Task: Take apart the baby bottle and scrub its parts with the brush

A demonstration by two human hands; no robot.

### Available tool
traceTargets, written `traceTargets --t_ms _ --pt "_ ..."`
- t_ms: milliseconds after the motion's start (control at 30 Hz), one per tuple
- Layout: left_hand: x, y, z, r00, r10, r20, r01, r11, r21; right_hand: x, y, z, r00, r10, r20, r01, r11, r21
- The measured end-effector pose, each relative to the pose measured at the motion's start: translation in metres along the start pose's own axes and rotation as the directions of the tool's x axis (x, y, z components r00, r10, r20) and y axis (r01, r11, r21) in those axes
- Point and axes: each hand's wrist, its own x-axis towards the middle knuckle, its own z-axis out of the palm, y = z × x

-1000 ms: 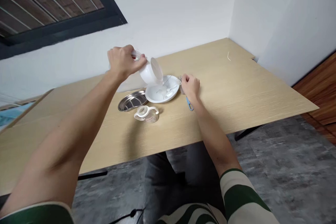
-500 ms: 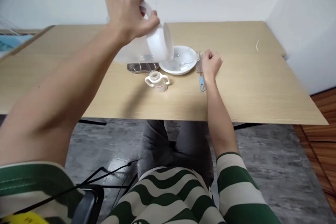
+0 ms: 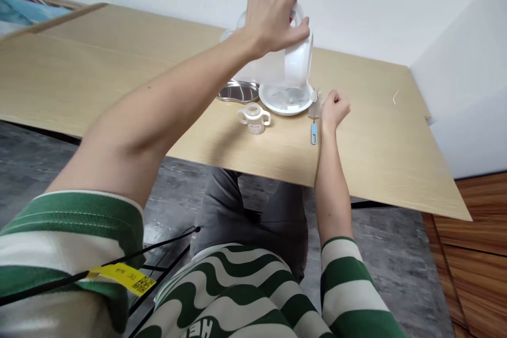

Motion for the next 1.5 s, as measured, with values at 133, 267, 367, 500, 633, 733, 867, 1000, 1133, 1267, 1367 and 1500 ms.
traceTargets --t_ms 133,267,367,500,633,733,867,1000,1133,1267,1367,1500 --pt "-0.003 -0.008 0.001 1.0 -0.027 -0.006 0.027 0.999 0.022 0.0 -0.001 -0.001 0.998 0.035 -0.046 -0.034 0.999 0.016" --pt "-0.007 -0.021 0.004 0.996 -0.075 -0.038 0.078 0.994 0.078 0.0 0.0 0.0 0.998 0.041 -0.037 -0.04 0.999 0.029" --pt "-0.012 -0.033 0.008 0.993 -0.088 -0.076 0.095 0.991 0.096 -0.001 -0.001 0.001 0.996 0.028 -0.085 -0.028 1.0 0.003" --pt "-0.017 -0.047 0.014 0.992 -0.112 -0.064 0.119 0.985 0.121 -0.002 -0.002 0.002 0.994 0.017 -0.104 -0.02 0.999 -0.026" --pt "-0.017 -0.052 0.015 0.985 -0.17 -0.032 0.173 0.973 0.153 -0.003 -0.005 0.001 0.992 0.026 -0.122 -0.029 0.999 -0.021" --pt "-0.017 -0.049 0.014 0.991 -0.128 -0.038 0.131 0.984 0.119 -0.005 -0.008 -0.001 0.992 0.04 -0.118 -0.042 0.999 -0.015" --pt "-0.013 -0.04 0.02 0.992 -0.12 -0.045 0.123 0.991 0.055 -0.008 -0.013 -0.004 0.992 0.045 -0.12 -0.046 0.999 -0.01" --pt "-0.001 -0.034 0.036 0.989 -0.15 -0.006 0.15 0.988 0.048 -0.009 -0.016 -0.005 0.994 0.057 -0.098 -0.058 0.998 -0.004" --pt "0.009 -0.04 0.05 0.987 -0.159 0.002 0.158 0.985 0.067 -0.007 -0.015 -0.006 0.995 0.079 -0.058 -0.079 0.997 0.014" --pt "0.005 -0.057 0.054 0.984 -0.176 -0.027 0.177 0.981 0.078 -0.004 -0.011 -0.004 0.996 0.074 -0.051 -0.072 0.996 0.044" --pt "-0.005 -0.069 0.049 0.973 -0.23 0.004 0.229 0.969 0.098 -0.002 -0.008 -0.002 0.997 0.058 -0.054 -0.056 0.997 0.049" --pt "-0.018 -0.079 0.032 0.948 -0.317 0.039 0.313 0.946 0.089 -0.001 -0.006 -0.001 0.994 0.04 -0.106 -0.039 0.999 0.007"
